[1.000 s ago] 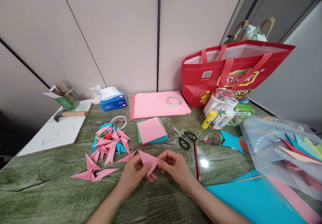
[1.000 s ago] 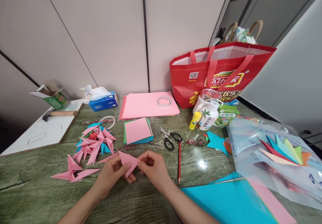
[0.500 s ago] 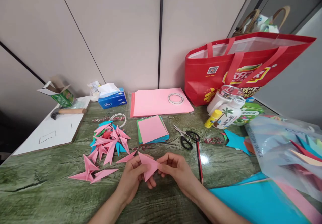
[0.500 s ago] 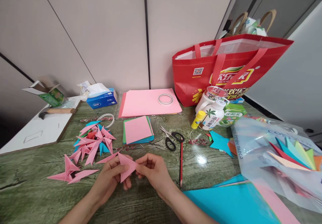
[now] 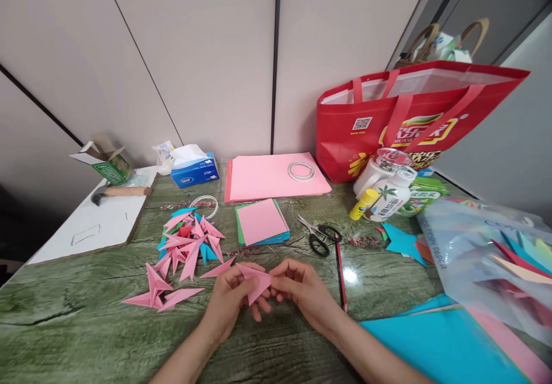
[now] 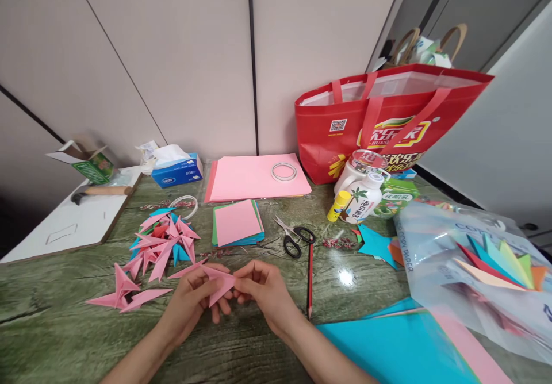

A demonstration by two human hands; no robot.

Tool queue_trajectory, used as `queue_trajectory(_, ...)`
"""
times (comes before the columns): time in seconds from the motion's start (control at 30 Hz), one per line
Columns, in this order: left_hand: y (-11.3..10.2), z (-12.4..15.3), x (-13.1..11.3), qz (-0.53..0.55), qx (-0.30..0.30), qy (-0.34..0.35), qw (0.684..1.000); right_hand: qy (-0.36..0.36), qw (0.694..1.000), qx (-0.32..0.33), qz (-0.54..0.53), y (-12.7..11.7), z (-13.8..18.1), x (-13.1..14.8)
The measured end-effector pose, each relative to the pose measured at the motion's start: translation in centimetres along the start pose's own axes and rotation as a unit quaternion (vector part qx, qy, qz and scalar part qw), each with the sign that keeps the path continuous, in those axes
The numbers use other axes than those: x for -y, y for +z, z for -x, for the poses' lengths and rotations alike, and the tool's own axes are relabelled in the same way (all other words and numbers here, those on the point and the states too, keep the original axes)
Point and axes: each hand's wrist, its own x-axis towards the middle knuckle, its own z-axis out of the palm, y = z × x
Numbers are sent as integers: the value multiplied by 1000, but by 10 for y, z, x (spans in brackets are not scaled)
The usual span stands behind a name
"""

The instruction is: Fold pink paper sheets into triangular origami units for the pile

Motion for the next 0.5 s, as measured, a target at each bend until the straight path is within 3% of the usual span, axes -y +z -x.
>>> queue_trajectory(0.23, 0, 0, -5, 48, -34, -38, 998, -22, 998, 41, 31, 0, 1, 1)
queue_trajectory(0.5, -1, 2, -6, -29, 13, 4, 999, 75, 996, 52, -2, -2, -1, -1)
